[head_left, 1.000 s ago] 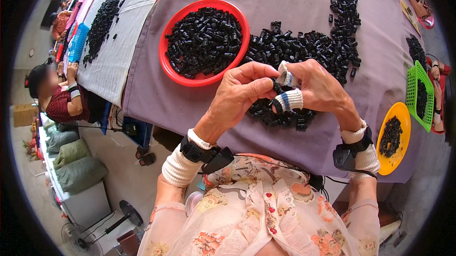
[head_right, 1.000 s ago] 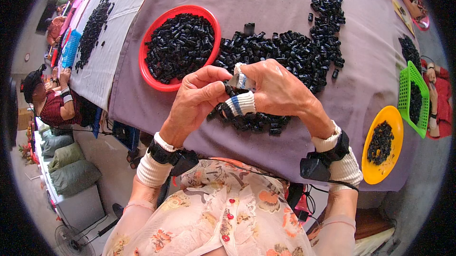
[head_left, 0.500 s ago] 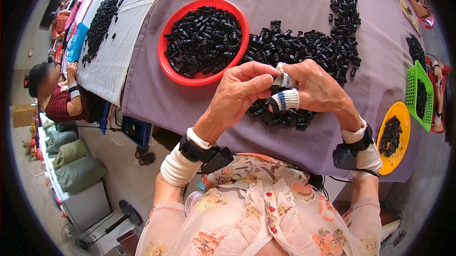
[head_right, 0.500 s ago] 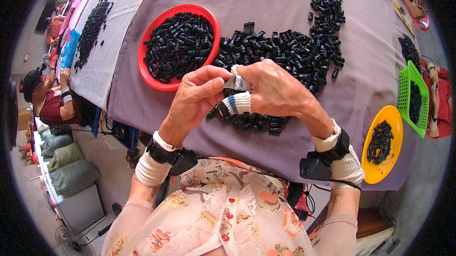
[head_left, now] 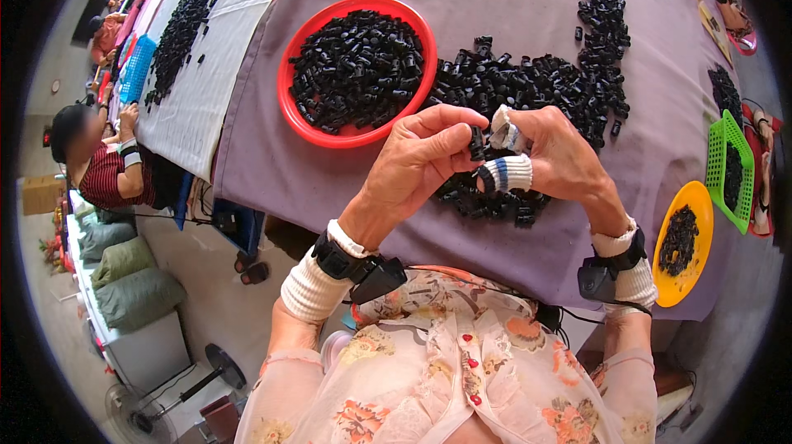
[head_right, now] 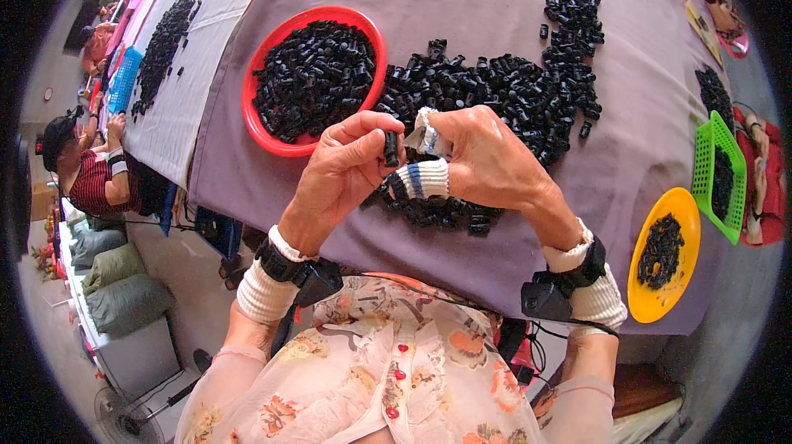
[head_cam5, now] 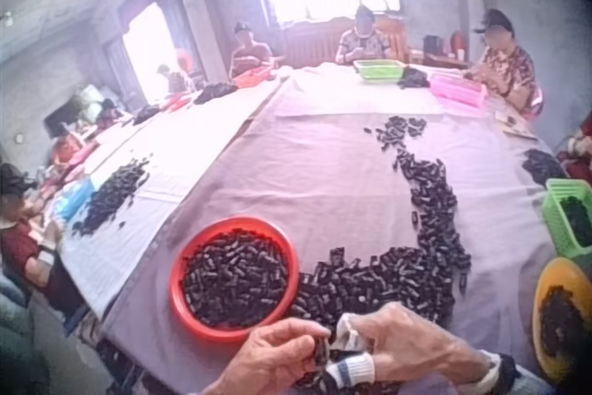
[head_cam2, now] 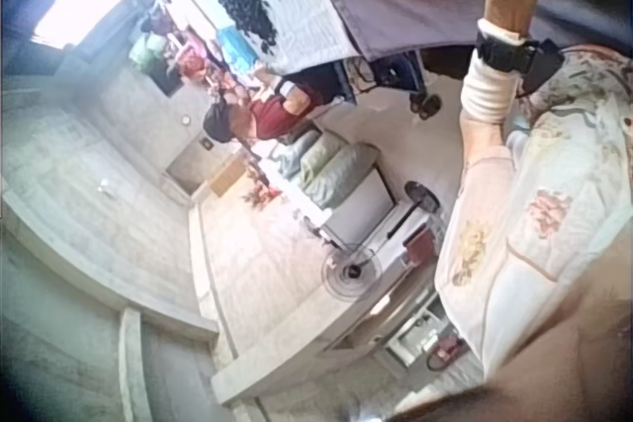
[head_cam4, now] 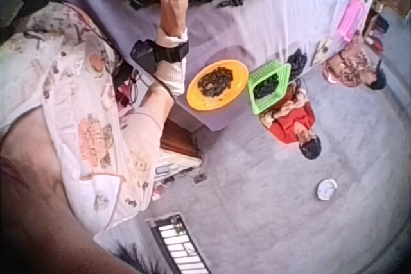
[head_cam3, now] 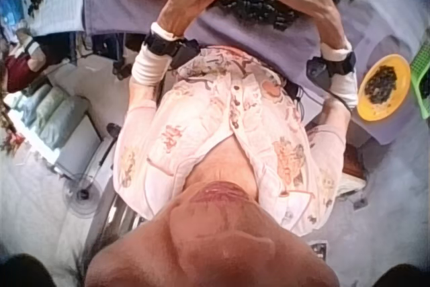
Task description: Assembling small black plastic components by hand in a workshop setting.
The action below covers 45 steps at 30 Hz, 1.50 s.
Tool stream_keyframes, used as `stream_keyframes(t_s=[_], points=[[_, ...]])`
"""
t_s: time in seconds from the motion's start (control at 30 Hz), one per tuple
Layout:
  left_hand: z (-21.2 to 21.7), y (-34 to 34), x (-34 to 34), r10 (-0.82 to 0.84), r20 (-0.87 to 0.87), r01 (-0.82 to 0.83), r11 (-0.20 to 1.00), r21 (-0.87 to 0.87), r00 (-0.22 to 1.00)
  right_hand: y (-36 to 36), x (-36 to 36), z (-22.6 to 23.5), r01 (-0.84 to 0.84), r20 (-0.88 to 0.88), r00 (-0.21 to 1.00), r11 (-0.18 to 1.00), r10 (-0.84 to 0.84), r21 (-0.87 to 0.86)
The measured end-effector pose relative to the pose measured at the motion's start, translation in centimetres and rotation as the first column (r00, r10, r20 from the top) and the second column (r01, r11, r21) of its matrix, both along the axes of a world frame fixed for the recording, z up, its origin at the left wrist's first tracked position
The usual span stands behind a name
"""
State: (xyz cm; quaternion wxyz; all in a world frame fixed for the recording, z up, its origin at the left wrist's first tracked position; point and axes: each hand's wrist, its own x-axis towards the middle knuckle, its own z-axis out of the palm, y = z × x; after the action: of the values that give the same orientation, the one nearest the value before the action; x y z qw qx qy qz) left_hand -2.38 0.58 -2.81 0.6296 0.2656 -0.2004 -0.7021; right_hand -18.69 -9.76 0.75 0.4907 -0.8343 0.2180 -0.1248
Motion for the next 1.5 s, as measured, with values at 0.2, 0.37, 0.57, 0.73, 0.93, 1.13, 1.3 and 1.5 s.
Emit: stream_keyframes(t_s=[0.2,0.37,0.57,0.73,0.93,1.13,1.3,1.5], points=[[0.2,0.2,-0.1,0.009,0.036,-0.010,1.000,0.023,0.999,-0.1,0.3,0.2,-0.019,-0.010,1.000,1.000,0.019,-0.009],[0.5,0.3,0.0,-0.019,0.011,0.019,1.000,0.021,1.000,-0.1,0.5,0.6,-0.040,-0.030,0.999,0.999,0.039,-0.027],[0.4,0.3,-0.1,0.008,0.052,-0.010,1.000,0.026,0.999,0.0,0.7,-0.1,-0.065,-0.018,0.998,0.997,0.065,-0.031],[-0.5,0.1,0.1,0.028,0.004,-0.028,0.999,0.025,1.000,0.0,0.4,0.2,-0.052,0.005,0.999,0.998,0.052,-0.024],[0.2,0.2,0.2,0.038,-0.005,-0.038,0.997,-0.063,0.999,0.5,0.4,-0.3,0.098,0.092,0.991,0.994,-0.102,0.050],[0.8,0.4,0.3,0.152,0.212,-0.158,0.987,0.010,0.965,0.9,0.8,-1.1,0.115,0.112,0.986,0.991,-0.123,0.072],[0.9,0.4,3.5,0.248,0.211,-0.262,0.964,0.040,0.945,0.0,-1.4,-1.6,0.335,0.061,0.936,0.932,-0.345,0.136],[0.7,-1.0,9.8,0.393,0.495,-0.396,0.912,-0.104,0.775,-0.5,-4.6,-2.4,0.467,-0.011,0.872,0.824,-0.490,0.322]])
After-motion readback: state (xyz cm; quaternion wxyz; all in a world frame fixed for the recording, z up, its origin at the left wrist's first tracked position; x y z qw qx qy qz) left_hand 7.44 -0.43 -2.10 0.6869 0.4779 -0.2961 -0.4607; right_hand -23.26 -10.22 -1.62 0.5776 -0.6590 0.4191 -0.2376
